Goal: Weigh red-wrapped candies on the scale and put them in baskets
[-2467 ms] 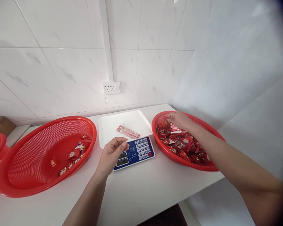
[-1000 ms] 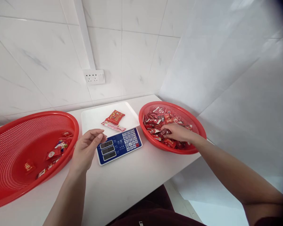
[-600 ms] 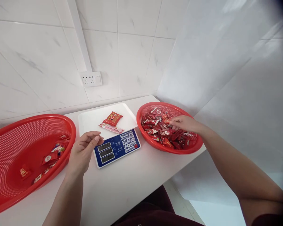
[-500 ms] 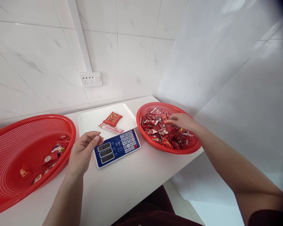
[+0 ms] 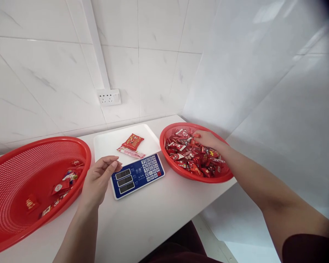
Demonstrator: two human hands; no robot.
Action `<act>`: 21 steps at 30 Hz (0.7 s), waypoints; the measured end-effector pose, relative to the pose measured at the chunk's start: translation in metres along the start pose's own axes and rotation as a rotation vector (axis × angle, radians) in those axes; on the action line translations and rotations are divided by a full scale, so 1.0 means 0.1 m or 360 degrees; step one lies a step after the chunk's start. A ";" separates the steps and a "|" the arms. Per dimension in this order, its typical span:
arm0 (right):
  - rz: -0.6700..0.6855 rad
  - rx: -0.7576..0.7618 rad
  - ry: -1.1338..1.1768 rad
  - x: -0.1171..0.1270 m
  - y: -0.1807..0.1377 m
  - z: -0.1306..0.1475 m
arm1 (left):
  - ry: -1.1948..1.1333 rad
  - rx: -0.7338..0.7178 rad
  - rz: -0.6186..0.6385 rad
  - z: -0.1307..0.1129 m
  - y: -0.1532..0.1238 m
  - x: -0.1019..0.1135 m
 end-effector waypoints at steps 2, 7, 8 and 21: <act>-0.0078 -0.0121 0.0208 0.12 -0.01 -0.06 | -0.0008 -0.0003 -0.0011 -0.01 0.01 0.01; -0.0101 -0.0242 0.0723 0.33 -0.12 -0.02 | -0.0018 0.0017 -0.0028 0.01 0.03 0.02; -0.0075 -0.0224 0.0811 0.35 -0.14 0.05 | -0.0023 0.0022 -0.0026 0.02 0.03 0.01; 0.0731 0.0507 0.1290 -0.13 -0.32 2.26 | -0.0175 -0.0159 -0.0061 -0.19 -0.03 0.09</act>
Point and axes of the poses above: each hand's wrist, its own y-axis towards the middle knuckle, its own x-axis out of the back of the hand, z = x × y, the point moved 4 cm from there along y, towards the middle knuckle, and after that the axes turned 15 degrees about -y, right-handed, at the moved point
